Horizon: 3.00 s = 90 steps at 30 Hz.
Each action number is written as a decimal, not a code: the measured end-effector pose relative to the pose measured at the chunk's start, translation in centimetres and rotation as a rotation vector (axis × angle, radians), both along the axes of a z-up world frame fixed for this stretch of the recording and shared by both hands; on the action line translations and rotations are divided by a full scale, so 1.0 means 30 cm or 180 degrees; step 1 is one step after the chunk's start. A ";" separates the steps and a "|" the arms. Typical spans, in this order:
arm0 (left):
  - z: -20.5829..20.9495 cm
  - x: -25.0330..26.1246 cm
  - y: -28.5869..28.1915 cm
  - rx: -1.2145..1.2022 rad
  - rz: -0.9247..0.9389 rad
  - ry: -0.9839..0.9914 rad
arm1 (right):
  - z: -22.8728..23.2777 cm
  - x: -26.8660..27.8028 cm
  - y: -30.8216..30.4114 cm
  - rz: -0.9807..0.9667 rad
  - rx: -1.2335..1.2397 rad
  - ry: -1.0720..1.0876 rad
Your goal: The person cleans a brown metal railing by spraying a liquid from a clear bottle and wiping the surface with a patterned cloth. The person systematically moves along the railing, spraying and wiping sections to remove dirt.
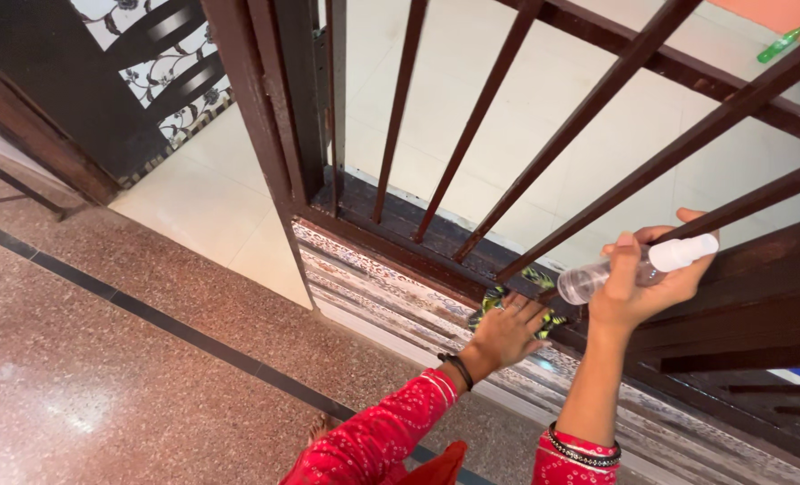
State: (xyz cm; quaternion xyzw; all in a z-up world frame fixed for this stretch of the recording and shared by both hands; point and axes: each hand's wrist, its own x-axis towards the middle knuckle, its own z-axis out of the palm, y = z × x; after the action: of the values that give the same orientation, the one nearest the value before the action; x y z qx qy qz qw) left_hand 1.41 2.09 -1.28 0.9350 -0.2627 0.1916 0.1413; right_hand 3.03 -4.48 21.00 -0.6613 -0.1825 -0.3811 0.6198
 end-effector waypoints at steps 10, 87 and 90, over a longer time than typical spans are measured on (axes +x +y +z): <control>0.107 0.049 0.514 0.0341 0.0838 0.0977 | -0.033 0.023 -0.024 -0.0133 -0.0128 -0.0137; 0.120 0.038 0.280 -0.0855 0.0182 0.1631 | 0.002 -0.003 -0.034 0.0433 0.0135 -0.0016; 0.117 0.041 0.281 -0.0799 0.0206 0.1966 | 0.005 -0.004 -0.035 0.0477 0.0117 -0.0010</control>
State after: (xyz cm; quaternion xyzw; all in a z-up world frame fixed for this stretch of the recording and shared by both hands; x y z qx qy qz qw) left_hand 2.64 10.52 2.24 0.9321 -0.1520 -0.0656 0.3223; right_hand 2.91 -5.54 21.17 -0.6336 -0.2254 -0.3379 0.6584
